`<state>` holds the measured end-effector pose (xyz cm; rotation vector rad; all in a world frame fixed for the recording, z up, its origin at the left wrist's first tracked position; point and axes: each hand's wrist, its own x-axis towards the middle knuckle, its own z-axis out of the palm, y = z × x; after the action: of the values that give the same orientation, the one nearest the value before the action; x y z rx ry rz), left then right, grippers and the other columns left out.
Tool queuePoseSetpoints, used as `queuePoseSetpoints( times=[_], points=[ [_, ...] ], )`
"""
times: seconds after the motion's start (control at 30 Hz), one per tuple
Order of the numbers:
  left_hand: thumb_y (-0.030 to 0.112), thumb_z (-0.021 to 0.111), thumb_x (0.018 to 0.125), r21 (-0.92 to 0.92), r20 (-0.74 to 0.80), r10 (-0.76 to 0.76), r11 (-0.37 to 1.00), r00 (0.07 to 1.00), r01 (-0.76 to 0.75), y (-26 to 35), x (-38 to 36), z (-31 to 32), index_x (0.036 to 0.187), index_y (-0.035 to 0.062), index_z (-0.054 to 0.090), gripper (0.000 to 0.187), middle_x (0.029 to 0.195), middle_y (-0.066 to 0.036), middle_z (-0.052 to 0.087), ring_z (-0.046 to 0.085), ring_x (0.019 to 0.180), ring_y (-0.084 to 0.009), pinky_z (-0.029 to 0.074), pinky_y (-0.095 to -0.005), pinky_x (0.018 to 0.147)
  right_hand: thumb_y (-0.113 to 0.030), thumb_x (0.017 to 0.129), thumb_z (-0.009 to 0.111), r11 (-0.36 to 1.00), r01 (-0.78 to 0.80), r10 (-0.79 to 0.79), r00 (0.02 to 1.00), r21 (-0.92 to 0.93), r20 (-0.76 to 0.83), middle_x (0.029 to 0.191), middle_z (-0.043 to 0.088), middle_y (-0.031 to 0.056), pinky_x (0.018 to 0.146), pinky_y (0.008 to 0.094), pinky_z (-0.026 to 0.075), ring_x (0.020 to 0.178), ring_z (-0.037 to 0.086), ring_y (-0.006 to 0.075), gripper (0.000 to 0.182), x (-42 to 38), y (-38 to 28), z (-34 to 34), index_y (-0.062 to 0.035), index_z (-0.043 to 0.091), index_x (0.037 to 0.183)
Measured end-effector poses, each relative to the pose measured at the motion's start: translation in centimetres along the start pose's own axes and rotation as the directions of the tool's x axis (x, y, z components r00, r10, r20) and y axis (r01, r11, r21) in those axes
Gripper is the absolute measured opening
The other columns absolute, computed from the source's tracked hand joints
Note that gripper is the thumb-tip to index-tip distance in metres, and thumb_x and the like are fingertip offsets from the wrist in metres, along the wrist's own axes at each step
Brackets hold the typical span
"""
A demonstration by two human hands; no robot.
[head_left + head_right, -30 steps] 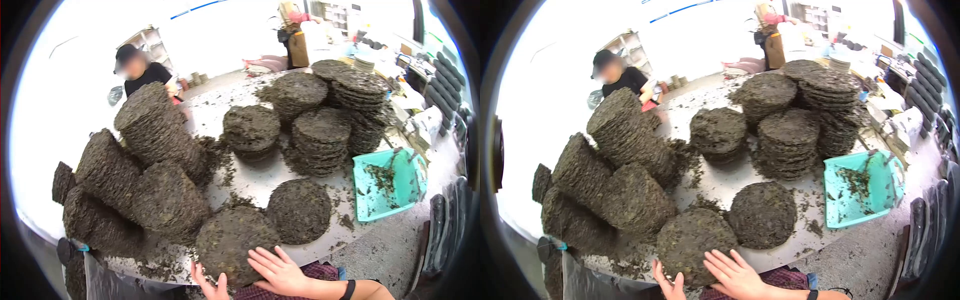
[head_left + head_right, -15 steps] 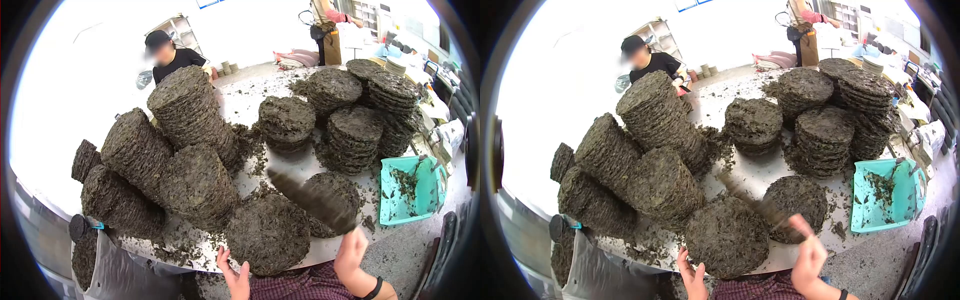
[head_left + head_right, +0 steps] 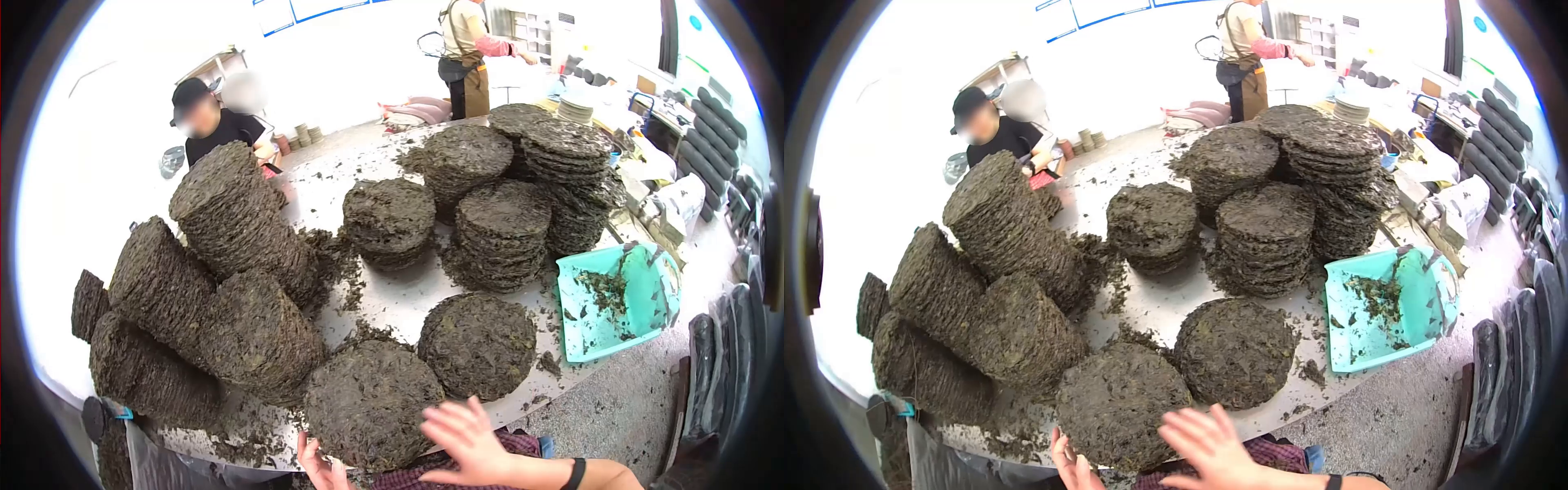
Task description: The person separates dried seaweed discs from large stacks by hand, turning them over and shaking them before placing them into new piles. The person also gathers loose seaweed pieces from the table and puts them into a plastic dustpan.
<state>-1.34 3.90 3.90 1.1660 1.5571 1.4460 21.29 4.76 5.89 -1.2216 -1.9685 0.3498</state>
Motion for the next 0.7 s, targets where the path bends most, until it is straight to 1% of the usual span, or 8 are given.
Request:
queuePoseSetpoints(
  times=[0.07,0.2,0.33,0.4,0.47,0.53,0.6,0.7],
  points=[
    [0.027,0.047,0.103,0.025,0.037,0.005,1.000,0.999,-0.006,0.3,0.0,-0.1,0.141,0.0000,0.038,0.048,0.142,-0.014,0.040,0.043,0.125,-0.0248,0.034,-0.0383,0.104,-0.033,0.081,0.074,0.992,0.110,-0.118,0.983,0.060,0.141,0.156,0.030,0.0148,0.116,0.0555,0.021,0.145,0.026,0.0309,0.084,0.1,-0.1,1.4,-0.0090,0.033,0.150],
    [0.020,0.042,0.103,-0.050,0.124,0.226,0.974,0.966,-0.221,-1.4,-0.2,-1.0,0.142,-0.0005,0.036,0.044,0.146,-0.016,0.036,0.038,0.132,-0.0263,0.028,-0.0397,0.110,-0.022,0.082,0.072,0.989,0.117,-0.132,0.974,0.086,0.187,0.151,0.038,0.0148,0.116,0.0503,0.025,0.141,0.034,0.0325,0.072,0.9,0.3,3.0,-0.0070,0.041,0.145],
    [0.027,0.057,0.099,0.216,0.140,0.195,0.951,0.971,-0.222,-1.3,0.6,0.1,0.151,0.0046,0.027,0.064,0.155,-0.016,0.023,0.027,0.142,-0.0311,0.024,-0.0425,0.114,0.007,0.069,0.053,0.974,0.011,0.043,0.972,0.227,-0.229,0.128,0.061,0.0208,0.105,0.0429,0.043,0.123,0.057,0.0356,0.061,2.7,1.2,-1.2,-0.0015,0.057,0.130],
    [0.027,0.064,0.095,0.208,0.060,0.127,0.968,0.990,-0.137,-2.4,0.9,1.0,0.153,0.0057,0.020,0.076,0.156,-0.017,0.019,0.023,0.143,-0.0327,0.023,-0.0442,0.114,0.005,0.084,0.047,0.872,-0.249,0.445,0.761,0.421,-0.472,0.111,0.067,0.0154,0.092,0.0354,0.049,0.099,0.066,0.0209,0.034,1.8,2.1,-2.0,0.0030,0.063,0.114],
    [0.027,0.066,0.093,0.255,0.059,0.107,0.960,0.993,-0.118,-3.7,1.3,1.0,0.154,0.0062,0.018,0.080,0.157,-0.018,0.017,0.020,0.144,-0.0333,0.022,-0.0450,0.115,-0.013,0.100,0.049,0.674,-0.278,0.673,0.614,0.685,-0.413,0.081,0.048,-0.0066,0.060,0.0238,0.029,0.071,0.036,0.0027,0.016,0.8,5.0,-3.4,-0.0010,0.058,0.093],
    [0.027,0.069,0.091,0.297,0.055,0.091,0.949,0.994,-0.104,-5.6,1.7,0.7,0.155,0.0066,0.016,0.085,0.158,-0.018,0.015,0.018,0.145,-0.0340,0.021,-0.0457,0.115,-0.014,0.100,0.052,0.375,-0.295,0.905,0.320,0.879,-0.279,0.116,0.060,0.0058,0.096,0.0292,0.040,0.110,0.051,0.0118,0.028,0.9,7.0,-3.7,0.0008,0.055,0.124],
    [0.026,0.070,0.091,0.359,0.045,0.083,0.929,0.996,-0.094,-7.7,1.5,0.1,0.155,0.0067,0.017,0.086,0.158,-0.019,0.013,0.016,0.146,-0.0341,0.020,-0.0464,0.116,-0.012,0.098,0.051,0.609,-0.334,0.788,0.357,0.720,-0.501,0.136,0.052,0.0128,0.113,0.0373,0.028,0.133,0.041,0.0229,0.040,-1.3,10.1,-2.4,0.0002,0.048,0.136],
    [0.031,0.069,0.092,0.348,0.041,-0.054,0.937,0.998,0.037,-7.0,1.4,0.0,0.156,0.0120,0.014,0.087,0.161,-0.018,0.006,0.005,0.148,-0.0342,0.017,-0.0500,0.116,-0.005,0.087,0.055,0.860,-0.448,0.510,0.733,0.244,-0.450,0.131,0.055,0.0157,0.113,0.0452,0.027,0.133,0.041,0.0331,0.042,-2.9,8.1,-3.0,-0.0008,0.054,0.128]
  ],
)
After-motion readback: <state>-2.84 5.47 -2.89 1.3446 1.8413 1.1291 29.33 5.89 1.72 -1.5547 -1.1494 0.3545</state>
